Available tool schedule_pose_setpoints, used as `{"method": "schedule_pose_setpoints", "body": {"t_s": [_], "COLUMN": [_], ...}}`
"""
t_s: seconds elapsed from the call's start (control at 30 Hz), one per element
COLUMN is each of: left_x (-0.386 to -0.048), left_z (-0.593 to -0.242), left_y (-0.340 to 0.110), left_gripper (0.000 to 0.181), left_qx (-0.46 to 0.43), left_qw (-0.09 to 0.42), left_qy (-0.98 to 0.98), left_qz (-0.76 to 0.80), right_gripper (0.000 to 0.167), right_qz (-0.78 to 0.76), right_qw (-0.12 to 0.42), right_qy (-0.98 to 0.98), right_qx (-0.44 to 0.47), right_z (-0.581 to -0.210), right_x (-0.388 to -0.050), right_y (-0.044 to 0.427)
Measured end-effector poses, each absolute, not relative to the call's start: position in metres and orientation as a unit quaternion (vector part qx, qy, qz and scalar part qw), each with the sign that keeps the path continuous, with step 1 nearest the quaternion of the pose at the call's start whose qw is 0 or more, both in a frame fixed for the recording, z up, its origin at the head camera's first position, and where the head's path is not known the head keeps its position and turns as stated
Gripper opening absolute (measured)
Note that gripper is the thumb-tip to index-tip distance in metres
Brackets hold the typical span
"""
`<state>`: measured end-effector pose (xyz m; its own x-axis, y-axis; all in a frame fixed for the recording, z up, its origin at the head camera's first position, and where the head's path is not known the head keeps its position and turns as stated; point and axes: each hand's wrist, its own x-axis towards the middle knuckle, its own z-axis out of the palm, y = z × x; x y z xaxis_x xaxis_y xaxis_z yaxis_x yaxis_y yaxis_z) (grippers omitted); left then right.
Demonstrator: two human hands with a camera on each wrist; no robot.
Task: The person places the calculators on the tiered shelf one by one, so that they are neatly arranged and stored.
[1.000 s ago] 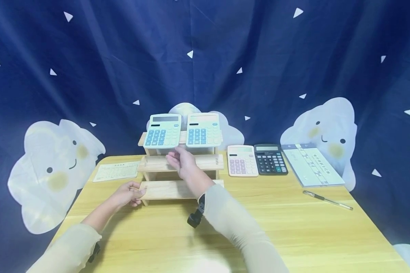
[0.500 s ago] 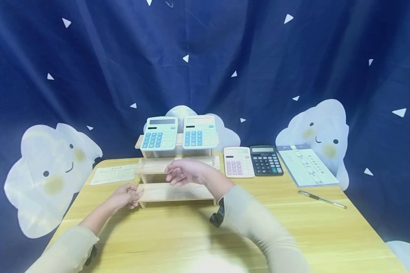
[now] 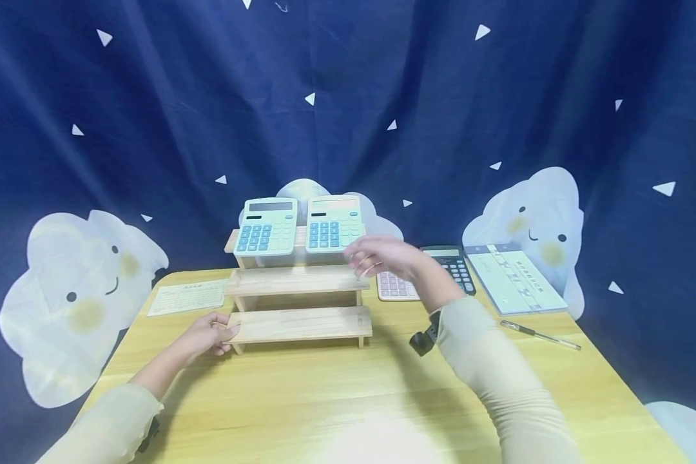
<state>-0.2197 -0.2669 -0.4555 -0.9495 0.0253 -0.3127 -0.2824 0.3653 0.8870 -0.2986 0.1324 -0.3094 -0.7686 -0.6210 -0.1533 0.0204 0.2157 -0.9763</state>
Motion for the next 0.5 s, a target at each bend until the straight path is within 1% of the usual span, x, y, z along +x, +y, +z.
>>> {"method": "schedule_pose_setpoints", "body": {"t_s": [0.13,0.23,0.33,0.5], "left_x": [-0.218,-0.218,-0.219,-0.219], "left_z": [-0.452,-0.451,-0.452,-0.454], "left_y": [-0.268,-0.268,-0.268,-0.269], "left_gripper": [0.038,0.039,0.040,0.042], "left_qx": [-0.079,-0.077,-0.079,-0.082], "left_qw": [0.139,0.140,0.137,0.135], "left_qy": [0.821,0.823,0.822,0.822], "left_qz": [0.548,0.546,0.547,0.547], "right_gripper": [0.033,0.037,0.041,0.045], "right_qz": [-0.565,-0.547,-0.538,-0.510], "right_qw": [0.194,0.155,0.138,0.148], "right_qy": [0.793,0.821,0.831,0.847], "right_qx": [-0.116,-0.057,-0.016,0.001], "right_z": [-0.320,-0.331,-0.341,-0.356], "right_x": [-0.315,-0.325,-0.332,-0.333], "right_y": [0.166,0.188,0.205,0.221]}}
